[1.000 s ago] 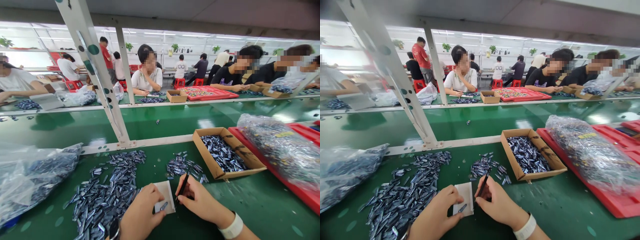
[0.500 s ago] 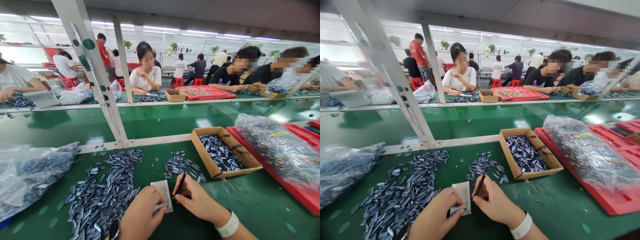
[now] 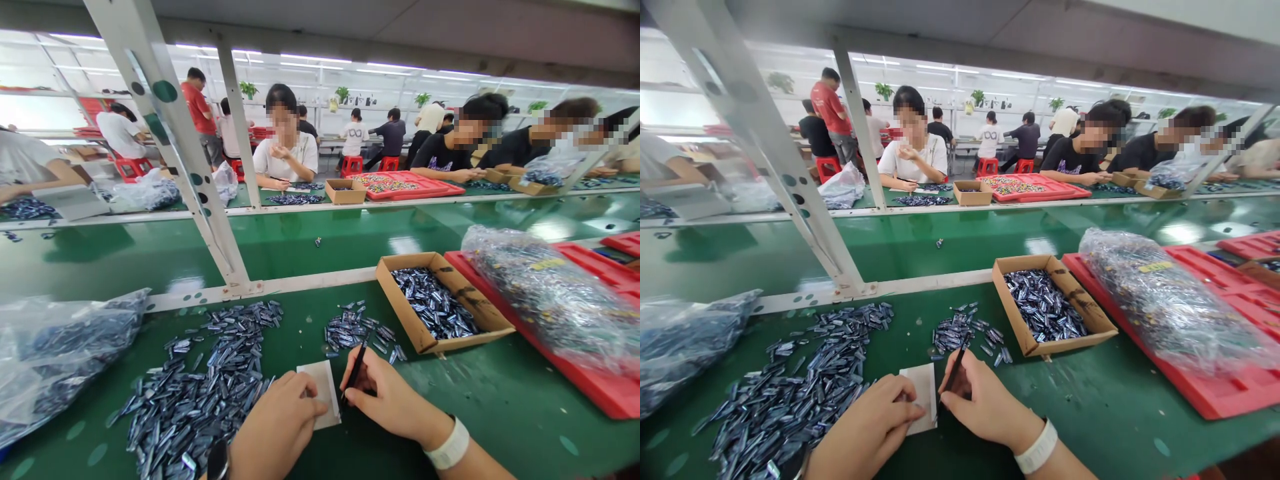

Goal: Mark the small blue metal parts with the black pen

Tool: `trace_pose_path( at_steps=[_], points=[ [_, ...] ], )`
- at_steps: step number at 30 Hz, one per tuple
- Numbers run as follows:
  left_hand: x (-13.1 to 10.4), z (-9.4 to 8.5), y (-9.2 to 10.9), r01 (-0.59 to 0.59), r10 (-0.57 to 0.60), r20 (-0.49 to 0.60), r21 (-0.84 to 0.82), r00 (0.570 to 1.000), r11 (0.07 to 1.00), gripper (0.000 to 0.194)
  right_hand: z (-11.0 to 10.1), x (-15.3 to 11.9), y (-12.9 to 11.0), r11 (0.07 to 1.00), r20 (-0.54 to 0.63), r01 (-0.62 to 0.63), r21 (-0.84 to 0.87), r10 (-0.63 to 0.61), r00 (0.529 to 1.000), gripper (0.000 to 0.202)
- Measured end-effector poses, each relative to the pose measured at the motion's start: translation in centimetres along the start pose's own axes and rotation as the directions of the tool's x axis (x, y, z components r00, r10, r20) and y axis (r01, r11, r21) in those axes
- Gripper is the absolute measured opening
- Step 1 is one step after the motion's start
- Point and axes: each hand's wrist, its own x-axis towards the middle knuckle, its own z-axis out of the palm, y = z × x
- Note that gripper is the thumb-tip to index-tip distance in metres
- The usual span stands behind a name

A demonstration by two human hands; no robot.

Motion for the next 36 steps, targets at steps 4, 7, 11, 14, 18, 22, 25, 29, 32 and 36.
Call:
trace_pose_path(
  at_steps=[4, 7, 11, 14, 18, 22, 25, 29, 32, 36],
  points=[
    [-0.12, -0.21, -0.18, 0.047, -0.049, -0.031, -0.058, 0.998, 0.997, 0.037, -0.03, -0.01, -0.11, 1.0, 0.006, -0.007, 0.01, 0.007, 1.0, 0.018],
    [-0.16, -0.12, -0.52, 0.077, -0.077, 0.003, -0.052, 0.997, 0.996, 0.042, -0.02, 0.0, -0.26, 1.0, 0.006, -0.016, 0.007, 0.016, 1.0, 0.019],
    [-0.12, -0.08, -0.68, 0.098, -0.097, 0.032, -0.041, 0.995, 0.994, 0.039, 0.0, 0.03, -0.4, 1.0, 0.004, -0.024, 0.009, 0.024, 1.0, 0.02],
    [0.07, -0.12, -0.64, 0.13, -0.128, 0.036, -0.077, 0.991, 0.988, 0.024, 0.01, 0.08, -0.46, 1.0, 0.002, -0.018, 0.009, 0.018, 1.0, 0.02],
    [0.4, -0.08, -0.57, 0.212, -0.214, -0.002, -0.132, 0.977, 0.968, 0.011, 0.05, 0.16, -0.54, 0.999, 0.001, -0.032, -0.001, 0.032, 0.999, 0.021],
    [0.41, 0.08, -0.48, 0.262, -0.268, -0.018, -0.152, 0.963, 0.953, 0.006, 0.09, 0.23, -0.46, 0.999, -0.001, -0.036, 0.004, 0.036, 0.999, 0.021],
    [0.15, 0.21, -0.62, 0.23, -0.246, -0.077, -0.178, 0.966, 0.957, 0.011, 0.07, 0.22, -0.34, 0.999, -0.004, -0.033, 0.006, 0.033, 0.999, 0.022],
    [-0.04, 0.21, -0.88, 0.22, -0.244, -0.111, -0.193, 0.963, 0.956, 0.017, 0.06, 0.12, -0.28, 0.999, -0.002, -0.033, 0.004, 0.033, 0.999, 0.021],
    [0.09, 0.08, -0.8, 0.232, -0.25, -0.069, -0.202, 0.966, 0.952, 0.016, 0.05, 0.08, -0.27, 0.999, 0.001, -0.037, 0.002, 0.037, 0.999, 0.021],
    [0.31, -0.05, -0.48, 0.244, -0.254, -0.033, -0.187, 0.967, 0.952, 0.011, 0.02, 0.12, -0.2, 0.999, 0.002, -0.033, -0.002, 0.033, 0.999, 0.021]
  ],
)
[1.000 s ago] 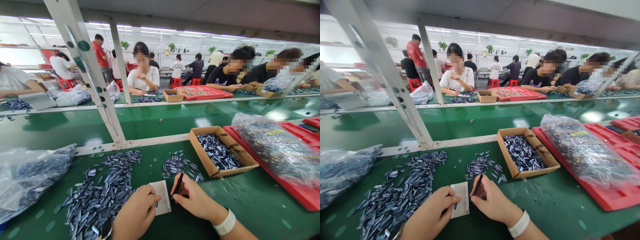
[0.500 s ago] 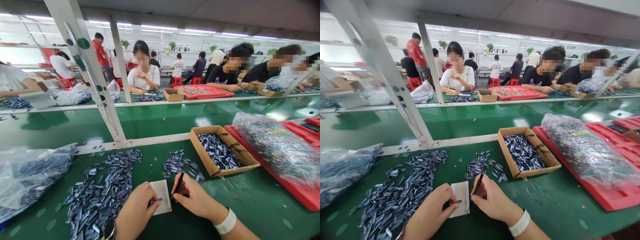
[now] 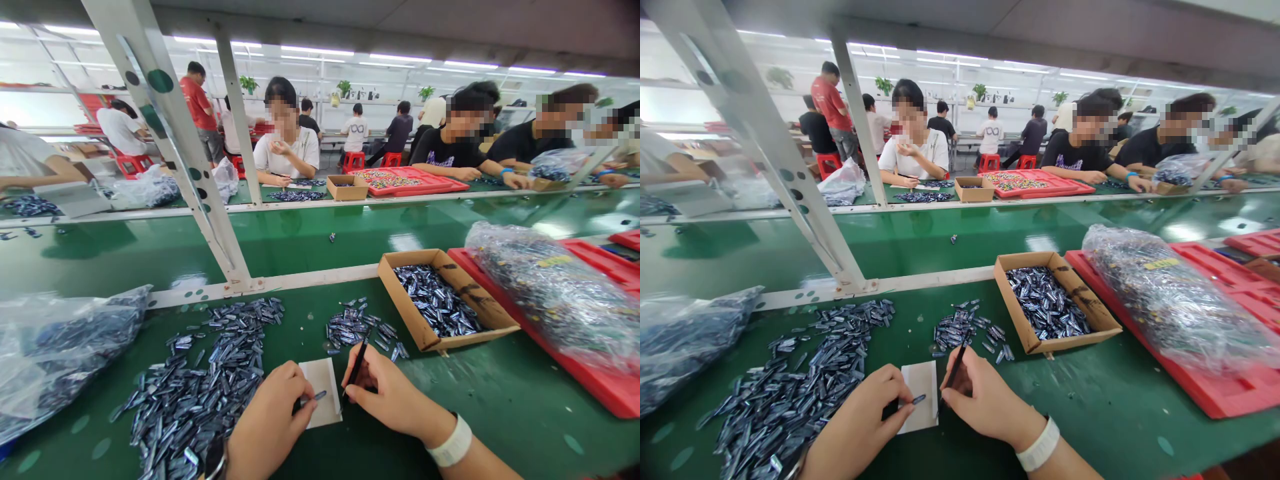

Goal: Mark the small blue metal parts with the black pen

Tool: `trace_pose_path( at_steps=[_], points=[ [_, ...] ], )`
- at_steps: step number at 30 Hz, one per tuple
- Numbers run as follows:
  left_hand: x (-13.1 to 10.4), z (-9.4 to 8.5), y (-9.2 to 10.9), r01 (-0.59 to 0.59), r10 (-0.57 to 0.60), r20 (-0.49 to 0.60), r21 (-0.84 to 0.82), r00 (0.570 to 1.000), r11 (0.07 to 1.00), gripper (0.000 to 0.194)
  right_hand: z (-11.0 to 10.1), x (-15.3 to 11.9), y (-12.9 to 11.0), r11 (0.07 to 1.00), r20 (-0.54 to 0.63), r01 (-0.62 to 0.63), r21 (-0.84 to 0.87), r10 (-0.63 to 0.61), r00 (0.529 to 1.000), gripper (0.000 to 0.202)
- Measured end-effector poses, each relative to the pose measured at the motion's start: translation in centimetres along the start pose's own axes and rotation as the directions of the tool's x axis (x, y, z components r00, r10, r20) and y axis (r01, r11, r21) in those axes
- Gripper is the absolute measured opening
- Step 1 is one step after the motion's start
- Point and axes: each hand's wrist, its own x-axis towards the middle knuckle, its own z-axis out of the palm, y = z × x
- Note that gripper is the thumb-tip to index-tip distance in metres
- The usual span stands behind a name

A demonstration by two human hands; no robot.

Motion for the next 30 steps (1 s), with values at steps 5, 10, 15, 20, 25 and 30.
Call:
trace_pose_path(
  at_steps=[5, 10, 15, 20, 25, 30],
  points=[
    [-0.1, 0.09, 0.29, -0.022, 0.023, -0.01, 0.031, 1.0, 0.999, 0.009, -0.04, 0.02, 0.2, 1.0, 0.003, 0.007, 0.003, -0.007, 1.0, 0.022],
    [-0.21, 0.32, 0.47, -0.121, 0.12, 0.019, 0.09, 0.993, 0.988, 0.023, -0.03, 0.0, 0.22, 1.0, 0.008, 0.01, 0.027, -0.011, 1.0, 0.021],
    [-0.23, 0.61, 0.58, -0.209, 0.197, 0.084, 0.162, 0.977, 0.964, 0.031, 0.0, 0.01, 0.05, 0.999, 0.007, 0.01, 0.031, -0.01, 1.0, 0.023],
    [-0.24, 0.65, 0.7, -0.241, 0.234, 0.059, 0.179, 0.97, 0.954, 0.028, 0.03, -0.04, 0.07, 1.0, -0.003, 0.021, 0.014, -0.021, 1.0, 0.024],
    [-0.4, 0.8, 0.42, -0.222, 0.222, 0.014, 0.082, 0.975, 0.971, 0.024, 0.03, -0.08, 0.16, 1.0, -0.002, 0.017, 0.019, -0.017, 1.0, 0.023],
    [-0.45, 0.83, 0.16, -0.138, 0.141, -0.055, 0.052, 0.989, 0.989, 0.02, -0.01, -0.05, 0.43, 1.0, 0.005, 0.018, 0.022, -0.018, 1.0, 0.024]
  ],
)
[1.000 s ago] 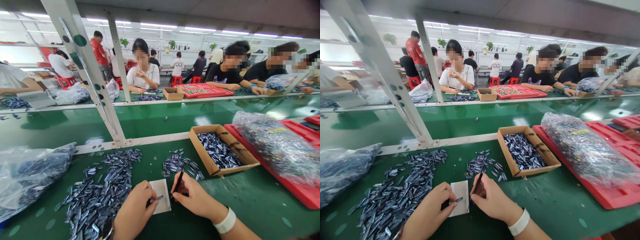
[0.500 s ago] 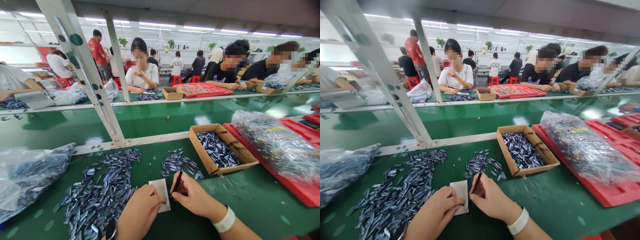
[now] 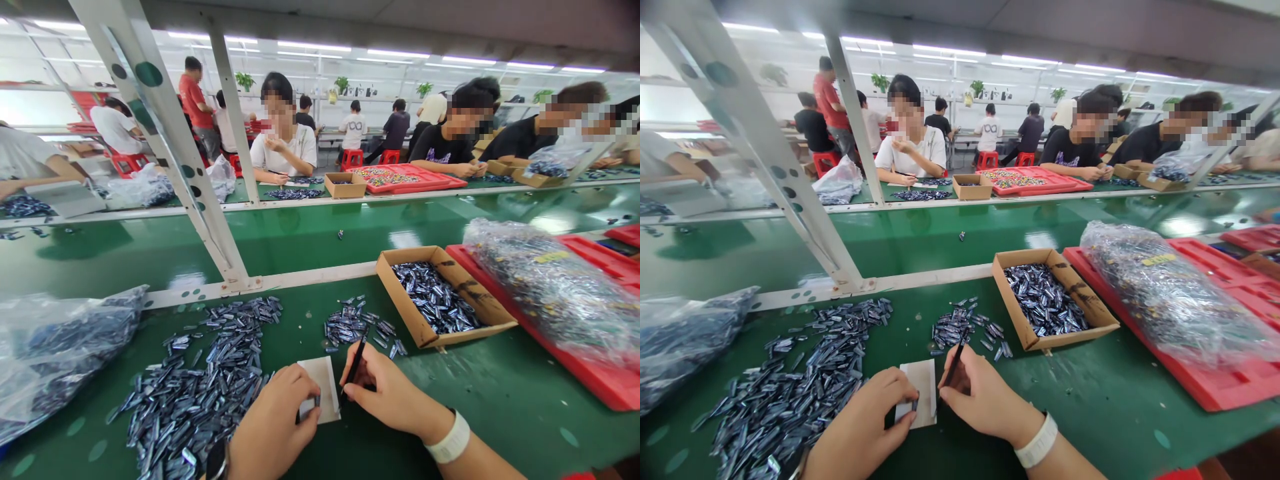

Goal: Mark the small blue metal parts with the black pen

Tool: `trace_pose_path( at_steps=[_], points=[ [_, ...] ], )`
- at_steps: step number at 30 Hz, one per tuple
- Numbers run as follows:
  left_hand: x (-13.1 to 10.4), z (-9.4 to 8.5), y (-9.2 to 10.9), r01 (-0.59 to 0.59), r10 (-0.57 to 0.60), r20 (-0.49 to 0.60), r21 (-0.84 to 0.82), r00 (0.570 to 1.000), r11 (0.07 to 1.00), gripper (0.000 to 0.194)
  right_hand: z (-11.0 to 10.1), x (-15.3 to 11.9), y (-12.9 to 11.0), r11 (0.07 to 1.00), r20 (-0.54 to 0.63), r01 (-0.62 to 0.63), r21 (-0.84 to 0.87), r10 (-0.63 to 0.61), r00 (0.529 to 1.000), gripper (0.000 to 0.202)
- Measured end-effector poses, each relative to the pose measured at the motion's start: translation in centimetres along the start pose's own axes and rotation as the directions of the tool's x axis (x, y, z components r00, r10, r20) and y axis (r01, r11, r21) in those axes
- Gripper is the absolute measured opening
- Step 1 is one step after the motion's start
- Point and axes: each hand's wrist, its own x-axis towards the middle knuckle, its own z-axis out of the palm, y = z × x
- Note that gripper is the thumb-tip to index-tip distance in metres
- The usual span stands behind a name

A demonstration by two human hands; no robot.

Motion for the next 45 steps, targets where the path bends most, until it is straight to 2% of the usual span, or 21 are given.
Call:
trace_pose_path(
  at_steps=[4, 12, 21, 33, 45],
  points=[
    [0.1, 0.0, 0.0, 0.067, -0.067, -0.018, 0.003, 0.998, 0.998, 0.019, 0.0, 0.0, 0.2, 1.0, 0.007, 0.015, -0.006, -0.015, 1.0, 0.024],
    [0.3, 0.0, -0.3, 0.031, -0.031, -0.009, -0.003, 0.999, 1.0, 0.026, 0.0, 0.0, -0.3, 1.0, 0.01, -0.002, -0.006, 0.002, 1.0, 0.024],
    [0.4, -0.1, -0.5, 0.143, -0.143, -0.044, 0.017, 0.989, 0.99, 0.011, -0.1, 0.1, -0.2, 1.0, 0.012, 0.003, -0.012, -0.003, 1.0, 0.023],
    [0.3, 0.5, 0.2, 0.061, -0.062, 0.032, 0.037, 0.998, 0.997, 0.017, -0.1, 0.1, -0.1, 1.0, 0.003, -0.014, -0.001, 0.014, 1.0, 0.024],
    [0.4, 1.2, 0.7, 0.072, -0.072, 0.015, -0.014, 0.997, 0.997, 0.013, 0.0, 0.2, 0.5, 1.0, 0.006, 0.013, -0.009, -0.013, 1.0, 0.023]
  ],
)
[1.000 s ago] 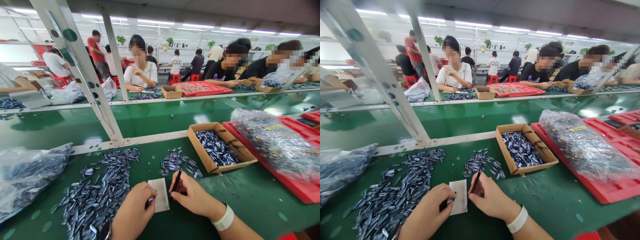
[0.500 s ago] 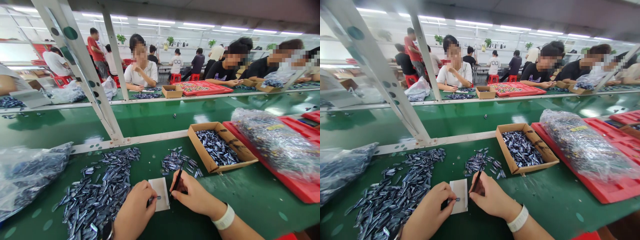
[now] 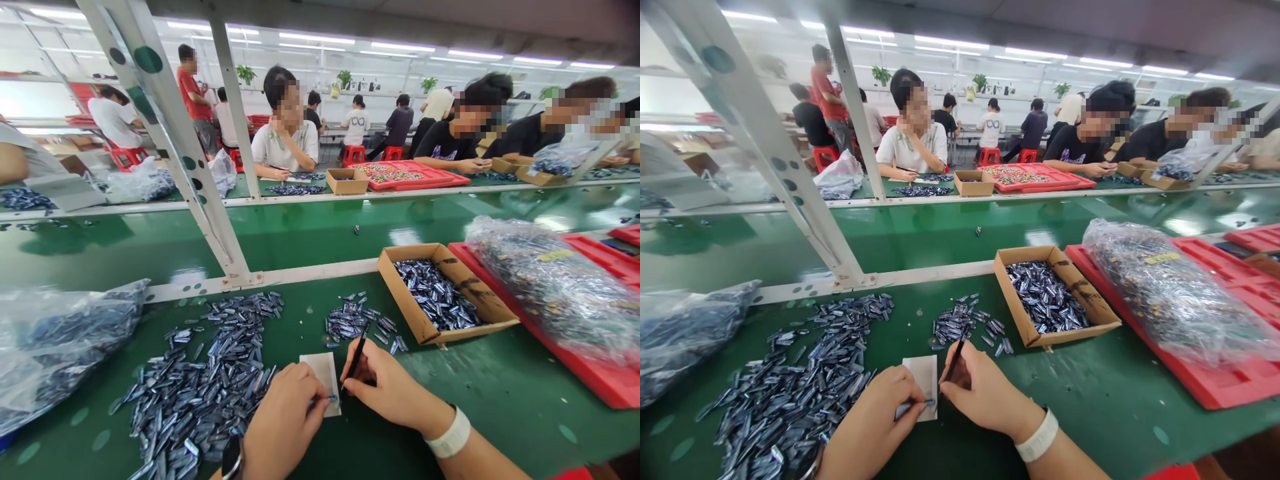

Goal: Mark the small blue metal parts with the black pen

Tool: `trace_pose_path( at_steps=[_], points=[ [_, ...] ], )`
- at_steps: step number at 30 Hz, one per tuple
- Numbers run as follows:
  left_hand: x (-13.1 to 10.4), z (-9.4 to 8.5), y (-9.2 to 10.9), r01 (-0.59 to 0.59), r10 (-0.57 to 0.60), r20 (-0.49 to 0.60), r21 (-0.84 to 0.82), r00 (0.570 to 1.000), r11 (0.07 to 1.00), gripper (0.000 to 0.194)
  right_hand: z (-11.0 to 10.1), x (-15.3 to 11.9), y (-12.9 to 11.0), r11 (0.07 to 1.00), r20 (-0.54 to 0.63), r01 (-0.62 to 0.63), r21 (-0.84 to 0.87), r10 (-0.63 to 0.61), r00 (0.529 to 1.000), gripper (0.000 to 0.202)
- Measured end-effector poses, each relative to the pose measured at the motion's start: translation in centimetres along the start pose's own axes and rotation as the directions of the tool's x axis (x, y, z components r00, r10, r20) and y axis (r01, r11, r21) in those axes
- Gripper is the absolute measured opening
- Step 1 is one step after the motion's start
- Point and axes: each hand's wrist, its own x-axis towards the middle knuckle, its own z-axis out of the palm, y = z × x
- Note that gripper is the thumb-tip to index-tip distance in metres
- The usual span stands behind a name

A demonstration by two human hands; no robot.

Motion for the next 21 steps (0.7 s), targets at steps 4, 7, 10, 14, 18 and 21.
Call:
trace_pose_path(
  at_steps=[4, 7, 10, 14, 18, 21],
  points=[
    [-0.02, 0.08, 0.0, -0.011, 0.01, -0.033, -0.028, 0.999, 1.0, 0.015, 0.0, 0.02, -0.16, 1.0, -0.005, -0.008, -0.008, 0.007, 1.0, 0.023],
    [0.02, 0.11, -0.05, -0.016, 0.014, -0.04, -0.06, 0.999, 0.998, 0.016, 0.02, 0.0, -0.3, 1.0, -0.007, -0.016, -0.01, 0.016, 1.0, 0.024],
    [0.03, 0.15, -0.17, -0.016, 0.014, -0.025, -0.078, 1.0, 0.997, 0.016, 0.02, 0.0, -0.36, 0.999, 0.002, -0.027, -0.017, 0.027, 1.0, 0.024],
    [-0.03, 0.06, -0.16, -0.009, 0.008, -0.015, -0.066, 1.0, 0.998, 0.017, -0.01, 0.02, -0.35, 0.999, 0.009, -0.041, 0.006, 0.041, 0.999, 0.024],
    [-0.07, -0.05, 0.04, 0.005, -0.006, -0.013, -0.065, 1.0, 0.998, 0.017, -0.08, 0.0, -0.39, 0.999, 0.007, -0.046, 0.022, 0.045, 0.999, 0.024],
    [-0.03, -0.02, 0.09, 0.008, -0.009, -0.02, -0.066, 1.0, 0.998, 0.017, -0.12, 0.02, -0.52, 0.998, 0.009, -0.055, 0.023, 0.055, 0.998, 0.025]
  ],
)
